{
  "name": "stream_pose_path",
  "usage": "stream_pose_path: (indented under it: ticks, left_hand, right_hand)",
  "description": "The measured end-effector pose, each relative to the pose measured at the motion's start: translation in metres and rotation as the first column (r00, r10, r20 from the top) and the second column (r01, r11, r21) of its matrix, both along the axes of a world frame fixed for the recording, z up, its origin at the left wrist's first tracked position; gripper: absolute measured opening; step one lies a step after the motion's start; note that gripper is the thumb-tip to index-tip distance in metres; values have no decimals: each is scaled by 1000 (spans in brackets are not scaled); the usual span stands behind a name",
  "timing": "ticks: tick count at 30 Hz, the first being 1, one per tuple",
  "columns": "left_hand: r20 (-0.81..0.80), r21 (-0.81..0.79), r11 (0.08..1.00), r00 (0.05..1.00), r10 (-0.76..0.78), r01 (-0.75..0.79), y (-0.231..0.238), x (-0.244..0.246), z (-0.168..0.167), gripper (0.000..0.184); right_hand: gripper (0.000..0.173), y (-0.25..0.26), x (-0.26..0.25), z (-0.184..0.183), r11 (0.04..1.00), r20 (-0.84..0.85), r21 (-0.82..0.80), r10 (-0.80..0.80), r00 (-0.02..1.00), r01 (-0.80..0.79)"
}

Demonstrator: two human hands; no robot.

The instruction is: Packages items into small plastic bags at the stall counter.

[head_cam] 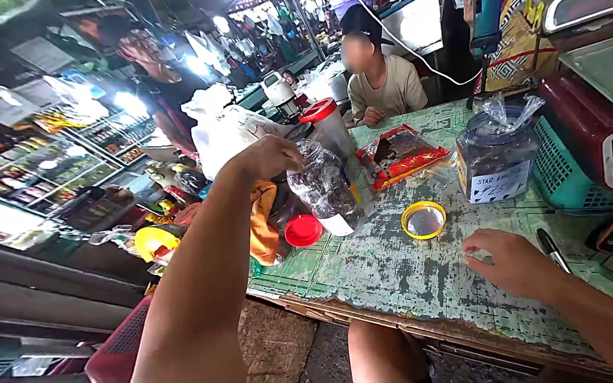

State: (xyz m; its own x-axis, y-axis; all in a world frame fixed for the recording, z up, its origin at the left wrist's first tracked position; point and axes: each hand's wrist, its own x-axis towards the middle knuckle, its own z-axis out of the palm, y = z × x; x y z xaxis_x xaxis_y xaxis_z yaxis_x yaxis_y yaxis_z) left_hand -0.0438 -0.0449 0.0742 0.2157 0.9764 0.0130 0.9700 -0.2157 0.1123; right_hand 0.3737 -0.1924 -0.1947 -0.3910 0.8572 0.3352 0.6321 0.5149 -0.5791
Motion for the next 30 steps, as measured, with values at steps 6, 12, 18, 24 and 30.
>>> stream_pose_path:
  ticks: [6,12,18,24,30]
  left_hand:
    - [-129,-8,994,986,105,-107,4,27,-5,45]
    - [-149,26,998,987,63,-59,7,28,-10,39]
    - [-239,61,983,953,185,-176,-3,40,-6,50]
    - [-286,47,975,933,221,-216,-6,53,-11,47]
    - [-329,14,982,926,184,-190,2,55,-4,48]
  right_hand:
    - [24,2,0,-3,999,27,-41,28,999,-27]
    - [25,3,2,-3,996,9,-73,47,999,-46]
    - [26,4,2,-4,992,55,-112,68,996,-62]
    - [28,4,1,-5,990,85,-131,67,994,-56]
    - [29,6,4,-5,991,72,-120,68,995,-59]
